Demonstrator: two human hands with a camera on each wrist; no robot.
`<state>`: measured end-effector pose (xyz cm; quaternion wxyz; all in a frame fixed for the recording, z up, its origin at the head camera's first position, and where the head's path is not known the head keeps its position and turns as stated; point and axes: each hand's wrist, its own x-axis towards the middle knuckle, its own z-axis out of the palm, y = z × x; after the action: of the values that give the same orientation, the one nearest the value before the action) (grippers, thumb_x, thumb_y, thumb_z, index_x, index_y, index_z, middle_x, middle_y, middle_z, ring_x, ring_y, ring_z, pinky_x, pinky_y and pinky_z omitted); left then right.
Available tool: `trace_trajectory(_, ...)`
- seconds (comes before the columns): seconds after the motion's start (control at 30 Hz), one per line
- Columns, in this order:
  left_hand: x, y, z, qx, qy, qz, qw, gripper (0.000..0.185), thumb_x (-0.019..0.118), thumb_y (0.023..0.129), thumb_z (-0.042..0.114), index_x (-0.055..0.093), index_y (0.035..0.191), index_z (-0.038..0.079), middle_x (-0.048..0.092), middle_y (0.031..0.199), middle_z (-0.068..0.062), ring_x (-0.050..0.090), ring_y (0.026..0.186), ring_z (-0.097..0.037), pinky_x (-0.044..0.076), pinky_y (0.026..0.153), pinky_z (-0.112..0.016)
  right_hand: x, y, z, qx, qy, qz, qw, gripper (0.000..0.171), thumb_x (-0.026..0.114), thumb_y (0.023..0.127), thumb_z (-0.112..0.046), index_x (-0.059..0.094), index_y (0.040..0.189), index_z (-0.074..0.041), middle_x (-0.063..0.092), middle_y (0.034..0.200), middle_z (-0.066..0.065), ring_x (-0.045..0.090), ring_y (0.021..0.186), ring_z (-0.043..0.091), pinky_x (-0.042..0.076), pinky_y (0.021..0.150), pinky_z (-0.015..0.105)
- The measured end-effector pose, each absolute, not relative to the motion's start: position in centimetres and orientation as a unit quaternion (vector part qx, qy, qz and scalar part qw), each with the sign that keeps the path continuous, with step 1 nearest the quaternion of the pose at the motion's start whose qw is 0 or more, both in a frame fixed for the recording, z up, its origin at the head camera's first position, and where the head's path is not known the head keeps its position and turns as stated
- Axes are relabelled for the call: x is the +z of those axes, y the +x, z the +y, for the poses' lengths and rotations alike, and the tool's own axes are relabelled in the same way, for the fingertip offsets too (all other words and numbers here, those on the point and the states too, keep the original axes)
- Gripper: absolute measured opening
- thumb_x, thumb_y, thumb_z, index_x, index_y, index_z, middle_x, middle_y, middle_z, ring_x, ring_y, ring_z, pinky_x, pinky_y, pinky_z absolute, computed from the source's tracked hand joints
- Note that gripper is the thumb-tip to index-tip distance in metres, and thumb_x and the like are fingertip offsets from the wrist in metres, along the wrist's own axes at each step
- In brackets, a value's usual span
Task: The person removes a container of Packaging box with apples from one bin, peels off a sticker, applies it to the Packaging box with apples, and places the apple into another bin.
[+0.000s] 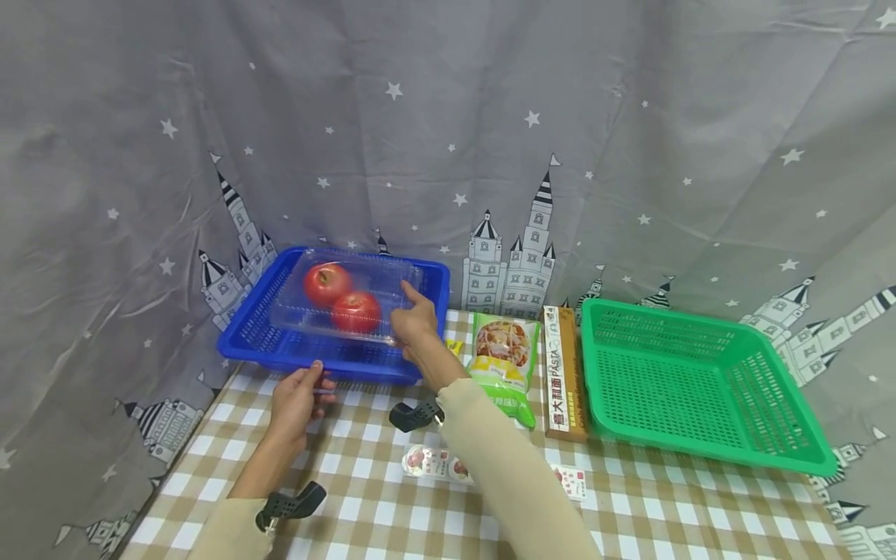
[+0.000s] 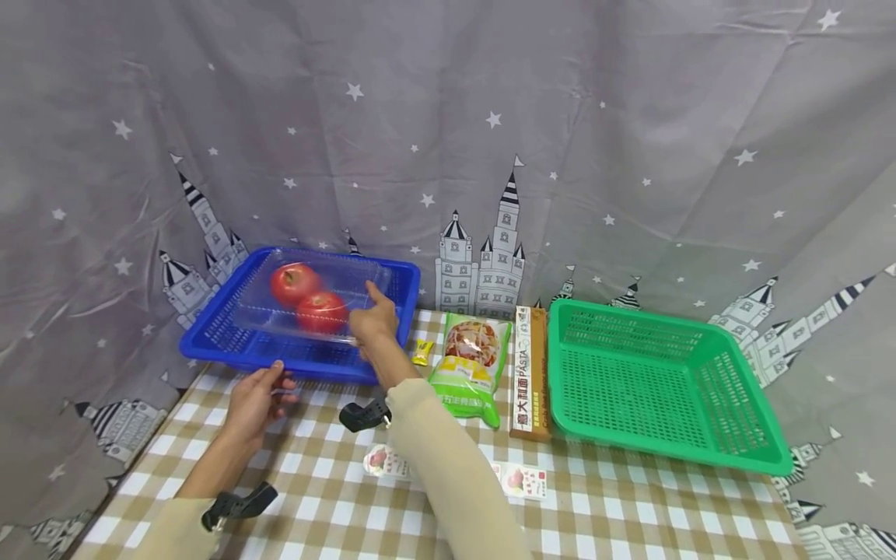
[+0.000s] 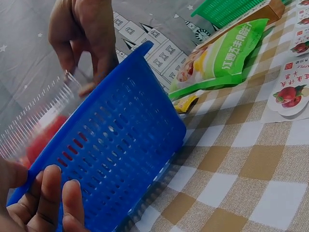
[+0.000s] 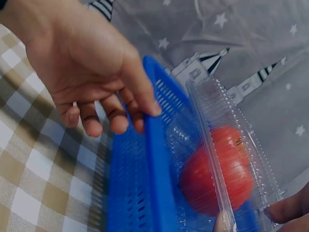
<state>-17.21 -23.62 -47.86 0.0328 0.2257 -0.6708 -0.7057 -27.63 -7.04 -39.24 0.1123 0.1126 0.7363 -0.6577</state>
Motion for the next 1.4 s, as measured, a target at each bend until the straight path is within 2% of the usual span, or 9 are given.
trace_trajectory(0.1,-48.0,-17.2,-23.5,-0.703,0.228,-0.673,0.032,0.036,0.049,0.104,0.039,0.057,0.104,0.004,0.063,0.073,0.009,0.063,0.064,-0.007,0.042,0.048,-0.019,-38.7,-27.0,-5.9,-0.694,0.083,0.706,0.114,0.085,0.047,0.077,0.019,0.048,0.147,-0.03,0.058,0.124,0.012,0.029,0.041,0.005,0.034,0.036,0.019)
trace_trajectory(0.23,-48.2,-17.1,-23.3,-0.702,0.226,-0.674,0.03,0.039,0.048,0.104,0.038,0.057,0.107,0.0,0.063,0.073,0.009,0.062,0.063,-0.005,0.042,0.049,-0.019,-37.8,-26.1,-3.9,-0.731,0.058,0.667,0.128,0.081,0.048,0.082,0.019,0.047,0.148,-0.028,0.052,0.101,0.01,0.037,0.05,0.005,0.051,0.047,0.026)
trace_trajectory(0.37,-48.5,-16.8,-23.3,-0.704,0.226,-0.672,0.036,0.037,0.048,0.104,0.036,0.056,0.106,0.0,0.063,0.072,0.009,0.062,0.062,-0.005,0.042,0.048,-0.019,-37.1,-25.0,-1.7,-0.739,0.052,0.656,0.143,0.077,0.051,0.087,0.018,0.048,0.146,-0.032,0.048,0.125,0.015,0.055,0.079,0.016,0.058,0.065,0.036)
trace_trajectory(0.47,-48.7,-16.6,-23.3,-0.705,0.227,-0.67,0.041,0.038,0.048,0.104,0.036,0.056,0.106,-0.001,0.062,0.071,0.009,0.062,0.061,-0.005,0.041,0.048,-0.019,-36.8,-24.2,0.1,-0.739,0.047,0.656,0.15,0.076,0.052,0.089,0.016,0.048,0.146,-0.033,0.044,0.133,0.018,0.056,0.101,0.028,0.058,0.069,0.038)
trace_trajectory(0.63,-48.7,-16.4,-23.5,-0.704,0.228,-0.671,0.046,0.036,0.049,0.104,0.036,0.058,0.103,0.001,0.063,0.07,0.009,0.063,0.061,-0.006,0.041,0.048,-0.02,-36.7,-22.5,3.2,-0.73,0.036,0.665,0.15,0.074,0.051,0.09,0.014,0.047,0.146,-0.034,0.041,0.139,0.018,0.056,0.096,0.024,0.057,0.063,0.03)
trace_trajectory(0.83,-48.7,-16.5,-23.5,-0.693,0.228,-0.682,0.052,0.028,0.048,0.104,0.029,0.058,0.09,0.007,0.064,0.072,0.008,0.064,0.062,-0.008,0.042,0.048,-0.021,-37.3,-20.0,6.3,-0.745,0.027,0.651,0.145,0.074,0.049,0.09,0.015,0.048,0.145,-0.034,0.031,0.149,0.021,0.05,0.112,0.036,0.055,0.082,0.048)
trace_trajectory(0.97,-48.8,-16.6,-23.3,-0.689,0.233,-0.684,0.059,0.03,0.051,0.103,0.031,0.057,0.081,0.012,0.062,0.071,0.008,0.063,0.061,-0.009,0.043,0.048,-0.02,-37.9,-18.2,8.1,-0.742,0.022,0.656,0.137,0.071,0.051,0.091,0.015,0.049,0.146,-0.031,0.031,0.149,0.022,0.048,0.113,0.037,0.056,0.078,0.046)
trace_trajectory(1.23,-48.8,-16.8,-23.1,-0.683,0.227,-0.692,0.052,0.036,0.051,0.103,0.037,0.059,0.098,0.002,0.063,0.072,0.009,0.06,0.061,-0.006,0.043,0.049,-0.021,-38.8,-14.2,11.5,-0.728,0.032,0.672,0.13,0.07,0.052,0.092,0.012,0.049,0.146,-0.031,0.031,0.149,0.021,0.046,0.116,0.037,0.057,0.075,0.044)
trace_trajectory(1.4,-48.8,-16.8,-23.0,-0.69,0.227,-0.685,0.051,0.035,0.05,0.103,0.037,0.058,0.098,0.003,0.064,0.07,0.009,0.063,0.061,-0.006,0.042,0.047,-0.021,-39.6,-11.3,13.4,-0.738,0.053,0.66,0.128,0.067,0.051,0.092,0.011,0.047,0.147,-0.027,0.032,0.147,0.023,0.045,0.118,0.041,0.056,0.078,0.049)
